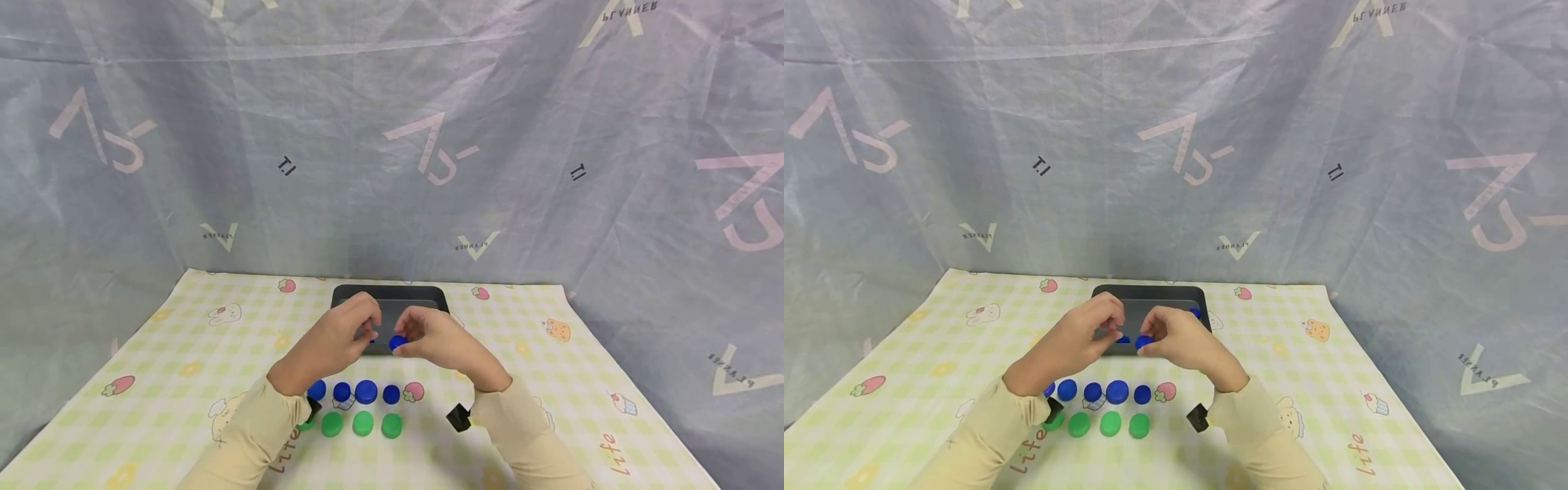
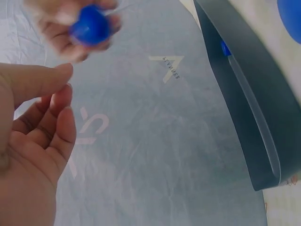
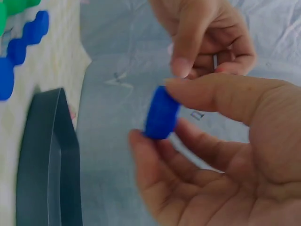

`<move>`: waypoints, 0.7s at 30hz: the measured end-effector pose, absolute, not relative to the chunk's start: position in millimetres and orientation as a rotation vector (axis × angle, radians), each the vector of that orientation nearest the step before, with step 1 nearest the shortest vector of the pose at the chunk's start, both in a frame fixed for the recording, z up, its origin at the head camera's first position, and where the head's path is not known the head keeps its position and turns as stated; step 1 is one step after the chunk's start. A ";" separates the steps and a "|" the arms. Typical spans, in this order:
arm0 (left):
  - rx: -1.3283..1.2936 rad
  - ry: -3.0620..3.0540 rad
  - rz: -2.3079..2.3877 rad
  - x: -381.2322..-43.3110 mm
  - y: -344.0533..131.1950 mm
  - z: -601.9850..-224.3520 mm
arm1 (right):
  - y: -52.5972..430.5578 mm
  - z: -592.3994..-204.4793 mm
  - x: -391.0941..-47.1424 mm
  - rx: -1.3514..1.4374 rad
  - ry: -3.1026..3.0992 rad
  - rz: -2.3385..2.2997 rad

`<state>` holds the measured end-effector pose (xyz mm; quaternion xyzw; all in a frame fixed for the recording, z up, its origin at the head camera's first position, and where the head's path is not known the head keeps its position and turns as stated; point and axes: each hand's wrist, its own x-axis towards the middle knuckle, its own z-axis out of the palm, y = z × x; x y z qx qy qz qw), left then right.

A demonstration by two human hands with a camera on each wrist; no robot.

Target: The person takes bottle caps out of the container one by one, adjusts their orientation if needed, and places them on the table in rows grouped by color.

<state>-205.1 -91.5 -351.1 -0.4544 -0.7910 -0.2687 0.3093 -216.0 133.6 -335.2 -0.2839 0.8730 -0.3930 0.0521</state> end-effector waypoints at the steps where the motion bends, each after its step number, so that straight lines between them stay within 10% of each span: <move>1: -1.192 -2.098 -0.706 -204.7 -92.5 -350.4 | 133.9 -337.9 -218.2 -0.848 2.673 -1.124; 21: -1.151 -2.195 -0.713 -202.0 -98.1 -345.8 | 123.0 -390.7 -234.7 -0.669 2.701 -0.246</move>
